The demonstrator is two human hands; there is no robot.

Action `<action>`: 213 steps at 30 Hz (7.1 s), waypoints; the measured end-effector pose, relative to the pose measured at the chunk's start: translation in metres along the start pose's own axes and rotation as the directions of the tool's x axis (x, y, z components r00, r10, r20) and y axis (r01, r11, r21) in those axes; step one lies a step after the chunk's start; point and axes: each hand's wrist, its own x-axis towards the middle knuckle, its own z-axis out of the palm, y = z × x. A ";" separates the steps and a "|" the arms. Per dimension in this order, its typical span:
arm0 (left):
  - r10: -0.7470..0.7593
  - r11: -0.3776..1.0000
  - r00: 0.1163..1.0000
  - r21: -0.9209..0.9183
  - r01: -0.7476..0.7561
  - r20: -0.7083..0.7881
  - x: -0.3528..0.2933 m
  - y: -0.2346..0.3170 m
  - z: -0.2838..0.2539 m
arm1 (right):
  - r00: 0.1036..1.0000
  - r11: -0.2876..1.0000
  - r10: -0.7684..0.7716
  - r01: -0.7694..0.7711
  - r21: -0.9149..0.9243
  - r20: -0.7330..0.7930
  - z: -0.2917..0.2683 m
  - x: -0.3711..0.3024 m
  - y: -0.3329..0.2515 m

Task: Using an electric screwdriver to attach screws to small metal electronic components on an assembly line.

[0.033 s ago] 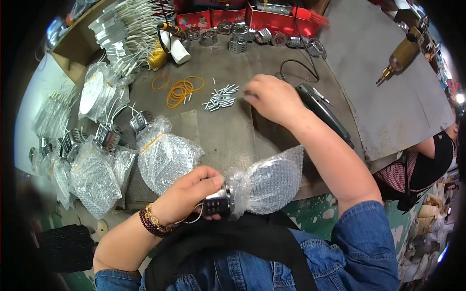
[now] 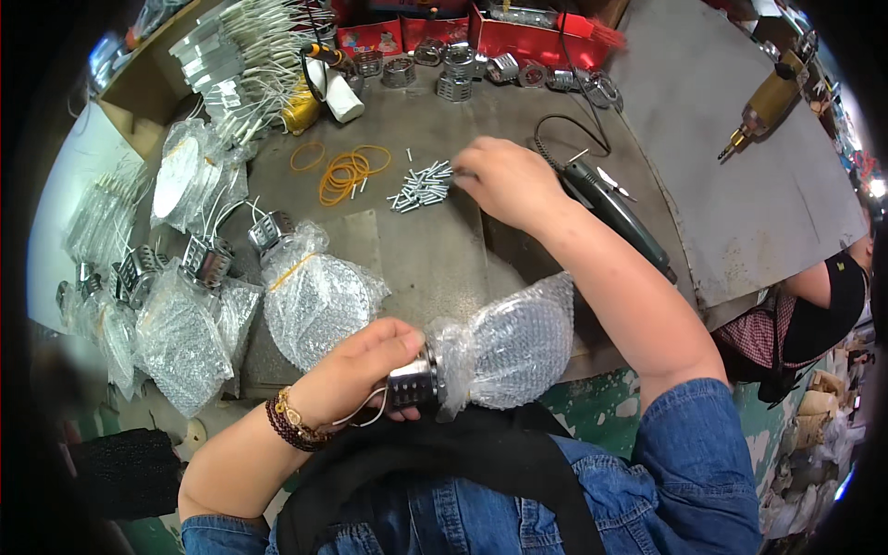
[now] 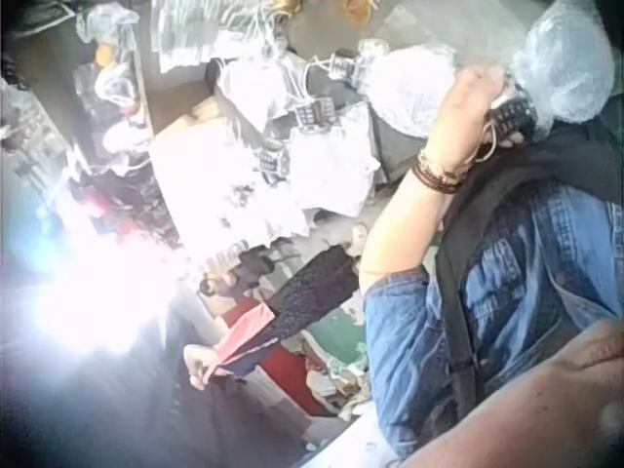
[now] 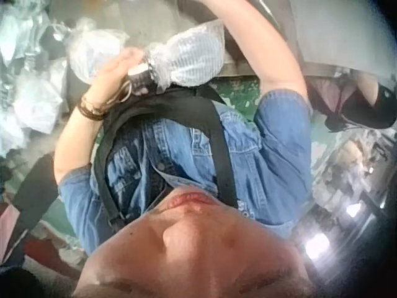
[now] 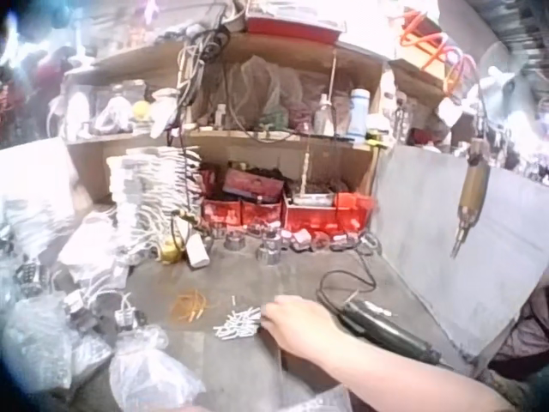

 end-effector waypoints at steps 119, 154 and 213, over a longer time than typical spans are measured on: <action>0.818 0.064 0.498 0.814 -0.577 0.289 0.031 -0.007 0.023 | 0.886 0.862 0.462 -0.458 -0.217 -0.036 -0.077 -0.151 0.106; 0.839 0.087 0.475 0.795 -0.600 0.267 0.034 -0.015 0.020 | 0.862 -0.792 0.466 0.305 0.529 0.201 -0.008 -0.194 -0.048; 0.907 0.085 0.383 0.812 -0.578 0.177 0.037 -0.025 0.021 | 0.821 -0.761 0.535 0.367 0.535 0.199 -0.007 -0.181 -0.049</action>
